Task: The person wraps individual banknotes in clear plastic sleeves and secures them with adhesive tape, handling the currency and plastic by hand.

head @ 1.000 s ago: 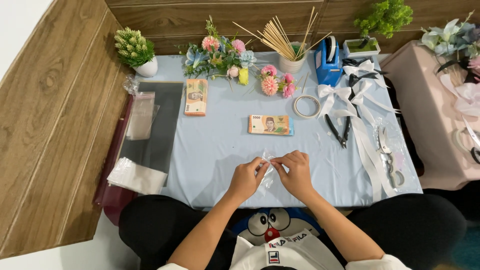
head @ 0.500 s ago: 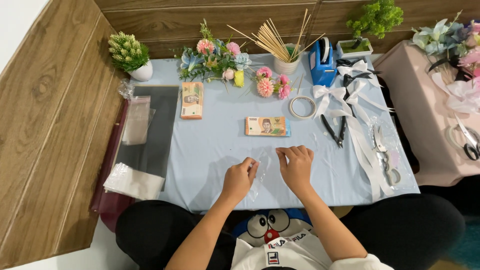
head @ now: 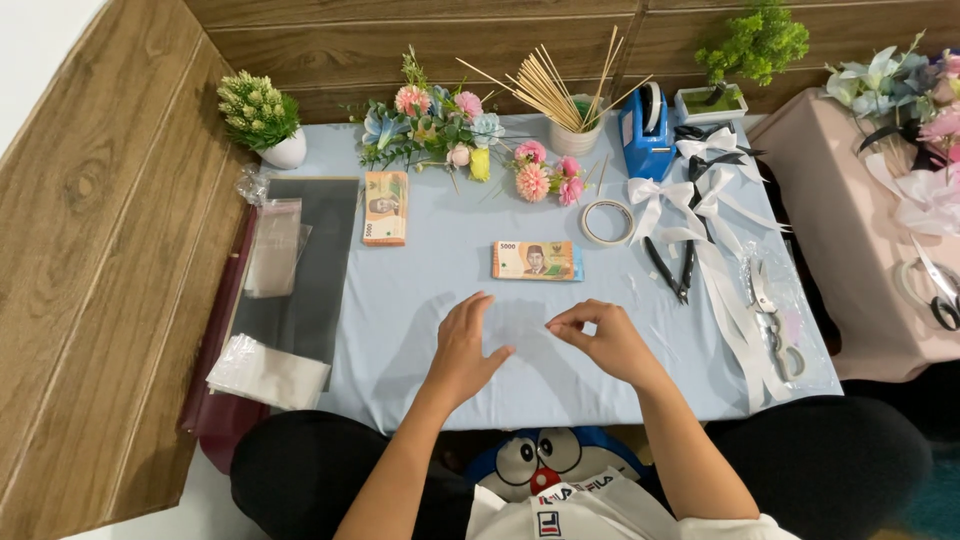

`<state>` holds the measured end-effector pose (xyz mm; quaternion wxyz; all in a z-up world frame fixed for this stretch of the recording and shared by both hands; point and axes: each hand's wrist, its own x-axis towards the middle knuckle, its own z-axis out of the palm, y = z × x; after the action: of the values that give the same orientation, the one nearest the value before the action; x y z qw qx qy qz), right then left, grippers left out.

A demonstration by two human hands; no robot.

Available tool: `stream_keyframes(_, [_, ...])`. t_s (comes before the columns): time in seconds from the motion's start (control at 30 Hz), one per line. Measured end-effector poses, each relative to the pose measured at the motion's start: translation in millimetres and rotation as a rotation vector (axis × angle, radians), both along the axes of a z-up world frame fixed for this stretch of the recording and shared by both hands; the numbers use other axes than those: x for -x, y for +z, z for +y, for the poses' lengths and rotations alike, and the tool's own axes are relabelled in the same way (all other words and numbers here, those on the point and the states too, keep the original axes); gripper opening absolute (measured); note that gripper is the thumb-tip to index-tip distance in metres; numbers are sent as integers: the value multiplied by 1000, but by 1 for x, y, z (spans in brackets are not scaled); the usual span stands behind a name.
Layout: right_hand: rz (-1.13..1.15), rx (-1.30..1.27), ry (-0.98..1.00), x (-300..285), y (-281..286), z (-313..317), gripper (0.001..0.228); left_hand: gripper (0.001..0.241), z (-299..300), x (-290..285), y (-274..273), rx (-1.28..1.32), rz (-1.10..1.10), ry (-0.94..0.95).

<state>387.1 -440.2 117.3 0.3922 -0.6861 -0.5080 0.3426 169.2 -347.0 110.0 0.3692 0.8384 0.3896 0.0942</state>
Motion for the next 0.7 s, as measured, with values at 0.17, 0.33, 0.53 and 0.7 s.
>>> stream_keyframes(0.17, [-111,-55,177,21,5,-3,10,70,-8,5,-6,9,-324,-151])
stream_keyframes(0.33, [-54,-171,88,19,-15,-5,20,12,-5,6,-24,-64,-348,-172])
stream_keyframes(0.53, [54,-21,180,33,-44,-4,83,16,-1,5,-37,452,-690,197])
stream_keyframes(0.7, [126,17,184,28,-75,-1,45,13,11,13,-39,601,-705,324])
